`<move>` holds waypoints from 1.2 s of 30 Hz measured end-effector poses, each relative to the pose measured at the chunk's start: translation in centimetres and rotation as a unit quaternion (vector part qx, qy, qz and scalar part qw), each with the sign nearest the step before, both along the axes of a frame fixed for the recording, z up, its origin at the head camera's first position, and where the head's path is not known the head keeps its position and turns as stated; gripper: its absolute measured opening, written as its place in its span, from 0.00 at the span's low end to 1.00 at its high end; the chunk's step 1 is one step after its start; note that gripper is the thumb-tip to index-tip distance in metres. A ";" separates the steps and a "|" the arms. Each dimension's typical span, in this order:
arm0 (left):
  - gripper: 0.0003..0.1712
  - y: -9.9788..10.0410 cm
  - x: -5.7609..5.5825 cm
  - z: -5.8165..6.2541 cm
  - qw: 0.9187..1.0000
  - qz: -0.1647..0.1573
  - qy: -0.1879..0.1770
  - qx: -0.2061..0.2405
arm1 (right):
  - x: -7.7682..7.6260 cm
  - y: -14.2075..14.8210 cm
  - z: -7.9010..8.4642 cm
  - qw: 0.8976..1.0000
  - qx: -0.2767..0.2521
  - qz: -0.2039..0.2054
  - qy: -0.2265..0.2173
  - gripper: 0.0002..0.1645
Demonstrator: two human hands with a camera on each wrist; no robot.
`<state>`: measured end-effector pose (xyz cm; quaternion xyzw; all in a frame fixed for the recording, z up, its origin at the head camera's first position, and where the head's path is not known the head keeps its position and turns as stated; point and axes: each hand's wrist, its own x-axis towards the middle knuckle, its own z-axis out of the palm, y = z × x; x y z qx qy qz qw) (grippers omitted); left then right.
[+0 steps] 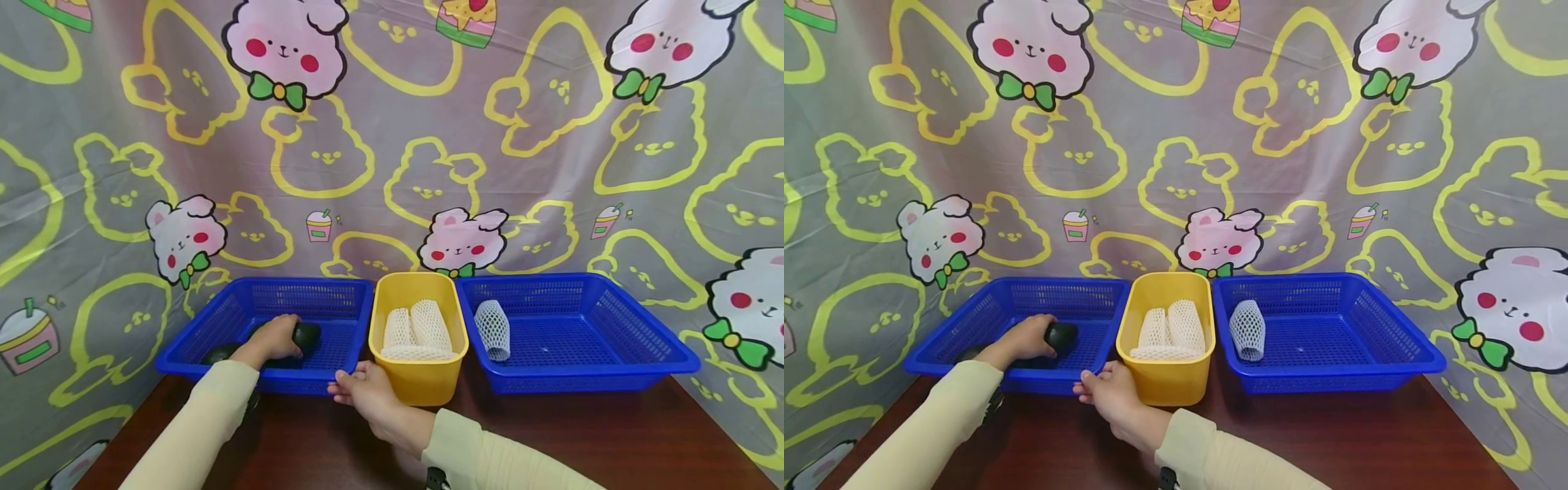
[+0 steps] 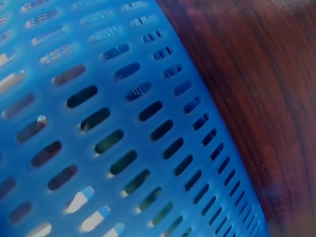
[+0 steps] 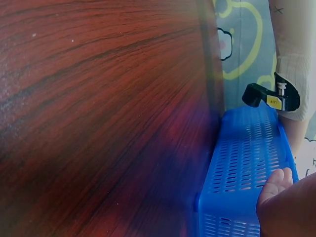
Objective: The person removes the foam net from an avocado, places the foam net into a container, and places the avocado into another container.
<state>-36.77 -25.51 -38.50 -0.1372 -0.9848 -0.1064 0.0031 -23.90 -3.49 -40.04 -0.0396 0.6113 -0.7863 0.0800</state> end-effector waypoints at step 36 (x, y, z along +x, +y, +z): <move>0.43 0.1 0.5 0.4 0.999 0.026 -0.027 -0.019 | 0.0 0.2 0.6 0.999 0.019 0.005 -0.028 0.10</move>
